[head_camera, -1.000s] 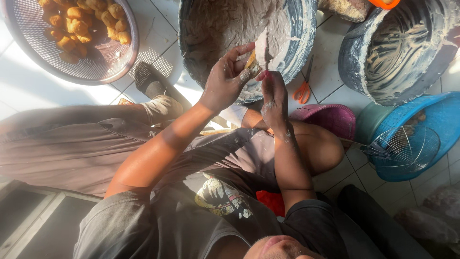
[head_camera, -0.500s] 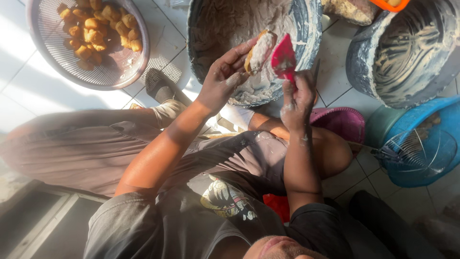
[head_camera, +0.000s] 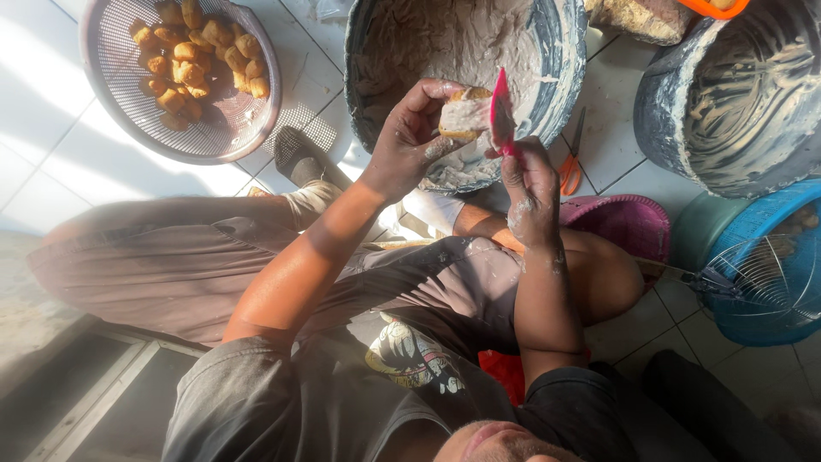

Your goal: The person sits on the floor and repeatedly scoops a thick batter from a large bowl with a pink spatula, then spreads it over individual fried dough pieces held in the other hand. Coated pieces are placed into a nearby colander. The process is repeated for many pieces throughout the clip.

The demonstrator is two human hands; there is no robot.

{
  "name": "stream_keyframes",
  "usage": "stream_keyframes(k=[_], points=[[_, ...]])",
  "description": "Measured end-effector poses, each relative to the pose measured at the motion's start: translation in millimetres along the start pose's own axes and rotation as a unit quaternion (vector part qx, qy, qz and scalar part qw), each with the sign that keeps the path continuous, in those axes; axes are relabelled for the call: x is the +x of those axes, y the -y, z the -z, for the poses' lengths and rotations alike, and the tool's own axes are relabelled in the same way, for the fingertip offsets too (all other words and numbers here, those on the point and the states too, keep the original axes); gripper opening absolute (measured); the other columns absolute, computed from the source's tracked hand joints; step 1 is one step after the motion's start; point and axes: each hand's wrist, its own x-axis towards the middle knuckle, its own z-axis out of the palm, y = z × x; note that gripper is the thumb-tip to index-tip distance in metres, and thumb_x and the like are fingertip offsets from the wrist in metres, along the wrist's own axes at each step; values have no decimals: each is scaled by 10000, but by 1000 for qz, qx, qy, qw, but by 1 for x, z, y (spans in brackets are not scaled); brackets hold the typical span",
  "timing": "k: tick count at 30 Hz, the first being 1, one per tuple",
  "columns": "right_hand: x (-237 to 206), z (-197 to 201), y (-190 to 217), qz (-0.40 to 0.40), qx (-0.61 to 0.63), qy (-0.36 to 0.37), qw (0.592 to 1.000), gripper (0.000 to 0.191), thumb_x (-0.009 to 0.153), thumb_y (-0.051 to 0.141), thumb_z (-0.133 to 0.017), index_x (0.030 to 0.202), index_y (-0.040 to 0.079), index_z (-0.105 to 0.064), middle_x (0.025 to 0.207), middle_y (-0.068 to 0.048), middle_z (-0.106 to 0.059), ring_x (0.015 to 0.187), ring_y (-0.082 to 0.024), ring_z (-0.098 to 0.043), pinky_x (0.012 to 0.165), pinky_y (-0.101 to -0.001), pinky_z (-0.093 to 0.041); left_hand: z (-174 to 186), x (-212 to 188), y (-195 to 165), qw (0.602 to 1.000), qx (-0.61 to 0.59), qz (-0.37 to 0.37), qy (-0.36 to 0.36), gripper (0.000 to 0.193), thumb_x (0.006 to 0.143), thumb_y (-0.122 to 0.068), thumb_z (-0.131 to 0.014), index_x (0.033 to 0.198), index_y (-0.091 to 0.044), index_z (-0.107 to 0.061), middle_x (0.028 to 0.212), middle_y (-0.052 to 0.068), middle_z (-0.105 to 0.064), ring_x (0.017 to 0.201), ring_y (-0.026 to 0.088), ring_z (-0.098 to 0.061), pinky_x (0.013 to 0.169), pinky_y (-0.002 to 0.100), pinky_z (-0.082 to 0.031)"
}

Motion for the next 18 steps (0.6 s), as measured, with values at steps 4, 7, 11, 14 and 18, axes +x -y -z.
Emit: stream_keyframes(k=[4, 7, 11, 14, 18], points=[[-6, 1, -3, -92, 25, 7, 995, 270, 1135, 269, -566, 1171, 10, -632, 925, 33, -483, 809, -54, -405, 722, -200, -352, -6, 5, -3, 990, 128, -45, -34, 460, 944, 5, -809, 1317, -32, -542, 1356, 45, -599, 1308, 148, -587, 1185, 354, -503], [-10, -9, -13, -123, 90, -8, 988, 267, 1098, 273, -562, 1213, 43, -634, 871, 33, -517, 755, -47, -417, 674, -193, -347, -16, 9, -13, 950, 297, -72, -67, 468, 918, -58, -863, 1286, 1, -578, 1320, 68, -643, 1253, 167, -615, 1146, 328, -490], [-11, -18, -34, -177, 105, -13, 979, 274, 1088, 266, -526, 1180, 43, -656, 793, 33, -509, 666, -42, -393, 597, -194, -313, -33, 13, -20, 936, 301, -140, -116, 450, 944, -81, -831, 1297, 11, -568, 1296, 78, -656, 1314, 200, -605, 1248, 316, -265], [-1, -24, -56, -206, 102, -24, 973, 292, 1128, 247, -513, 1110, 6, -676, 761, 39, -467, 657, -42, -375, 600, -202, -312, -27, 17, -22, 934, 298, -157, -122, 541, 945, -120, -830, 1384, -1, -537, 1333, 93, -611, 1338, 201, -577, 1225, 311, -341], [7, -15, -75, -220, 182, -68, 956, 266, 1091, 231, -548, 1117, -11, -655, 792, 27, -500, 676, -57, -411, 609, -223, -332, 25, 44, -50, 884, 427, -175, -77, 544, 985, -133, -840, 1437, -59, -547, 1365, 147, -627, 1320, 242, -627, 1155, 346, -492]])
